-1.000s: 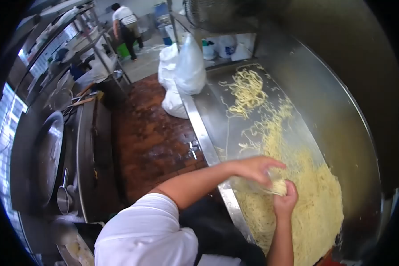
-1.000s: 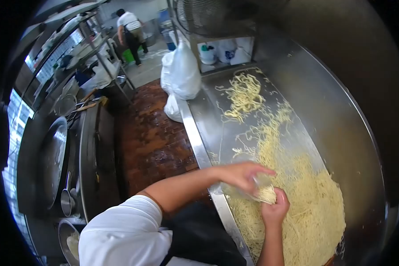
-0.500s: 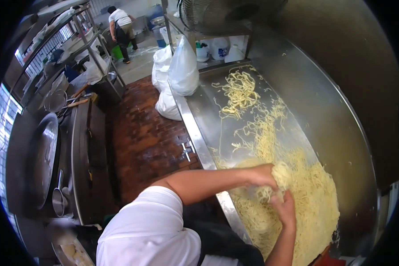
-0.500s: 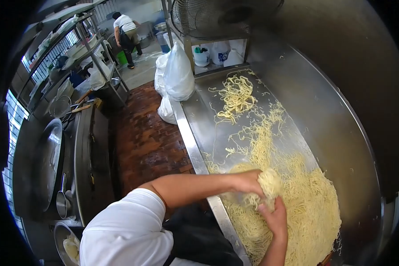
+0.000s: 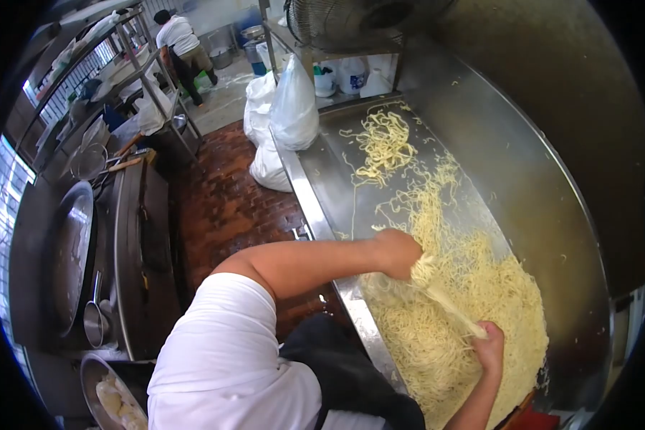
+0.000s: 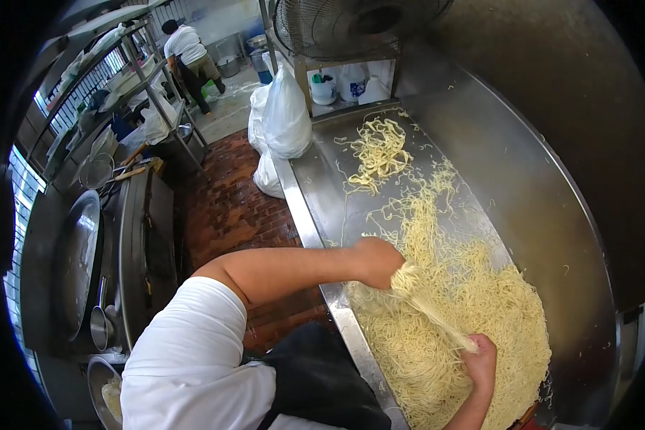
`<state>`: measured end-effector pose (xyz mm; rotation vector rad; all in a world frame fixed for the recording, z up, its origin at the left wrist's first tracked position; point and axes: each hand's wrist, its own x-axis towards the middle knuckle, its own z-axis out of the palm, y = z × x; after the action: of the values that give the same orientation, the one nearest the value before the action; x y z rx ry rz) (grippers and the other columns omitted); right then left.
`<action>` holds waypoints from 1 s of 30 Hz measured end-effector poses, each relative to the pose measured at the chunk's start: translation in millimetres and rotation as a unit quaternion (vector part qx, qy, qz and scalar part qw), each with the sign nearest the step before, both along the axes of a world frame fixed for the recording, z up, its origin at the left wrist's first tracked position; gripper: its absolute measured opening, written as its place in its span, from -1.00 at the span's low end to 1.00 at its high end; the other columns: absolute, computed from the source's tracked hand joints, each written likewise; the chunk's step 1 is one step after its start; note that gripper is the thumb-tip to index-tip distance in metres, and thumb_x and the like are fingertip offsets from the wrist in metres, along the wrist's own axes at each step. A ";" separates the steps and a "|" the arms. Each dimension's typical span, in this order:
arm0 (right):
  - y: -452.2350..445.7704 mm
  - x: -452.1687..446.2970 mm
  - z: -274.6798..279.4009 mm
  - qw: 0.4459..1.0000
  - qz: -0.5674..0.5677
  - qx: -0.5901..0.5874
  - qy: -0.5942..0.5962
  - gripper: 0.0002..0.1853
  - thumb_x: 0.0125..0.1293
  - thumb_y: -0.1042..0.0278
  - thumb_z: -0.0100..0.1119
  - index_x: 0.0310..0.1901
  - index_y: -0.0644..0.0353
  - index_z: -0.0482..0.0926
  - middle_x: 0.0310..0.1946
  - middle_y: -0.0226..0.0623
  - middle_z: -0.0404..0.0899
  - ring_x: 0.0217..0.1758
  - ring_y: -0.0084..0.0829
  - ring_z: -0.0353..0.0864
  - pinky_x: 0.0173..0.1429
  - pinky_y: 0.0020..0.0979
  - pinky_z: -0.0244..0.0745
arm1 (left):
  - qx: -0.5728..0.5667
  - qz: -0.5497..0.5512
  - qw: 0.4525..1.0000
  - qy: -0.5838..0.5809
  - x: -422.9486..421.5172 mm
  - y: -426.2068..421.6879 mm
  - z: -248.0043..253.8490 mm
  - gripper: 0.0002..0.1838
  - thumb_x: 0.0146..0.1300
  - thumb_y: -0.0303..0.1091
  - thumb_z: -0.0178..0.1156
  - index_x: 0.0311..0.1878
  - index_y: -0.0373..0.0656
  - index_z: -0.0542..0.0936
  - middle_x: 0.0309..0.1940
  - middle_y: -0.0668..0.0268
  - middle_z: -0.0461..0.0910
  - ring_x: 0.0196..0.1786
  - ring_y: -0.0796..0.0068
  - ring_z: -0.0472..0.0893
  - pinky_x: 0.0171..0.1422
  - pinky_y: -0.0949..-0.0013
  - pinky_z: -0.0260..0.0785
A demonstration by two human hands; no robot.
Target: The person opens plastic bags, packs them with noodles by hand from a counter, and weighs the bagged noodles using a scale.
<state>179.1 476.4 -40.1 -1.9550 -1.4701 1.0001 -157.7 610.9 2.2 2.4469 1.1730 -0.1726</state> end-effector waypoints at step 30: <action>101.4 -155.2 41.3 0.958 0.241 -0.092 0.124 -0.49 0.22 0.25 0.22 0.19 0.26 0.45 0.15 0.04 0.47 0.25 -0.26 0.44 0.30 -0.29 0.30 | -0.012 0.175 0.799 -0.576 -31.6 16.6 -9.4 -0.74 0.32 -0.36 0.03 -0.01 -0.18 0.59 -0.13 0.23 0.65 -0.06 0.39 0.60 0.10 0.36 0.41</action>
<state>24.0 577.8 1.1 -1.5364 -1.7972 1.5797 -189.3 627.5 -7.2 1.6516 0.9208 1.2183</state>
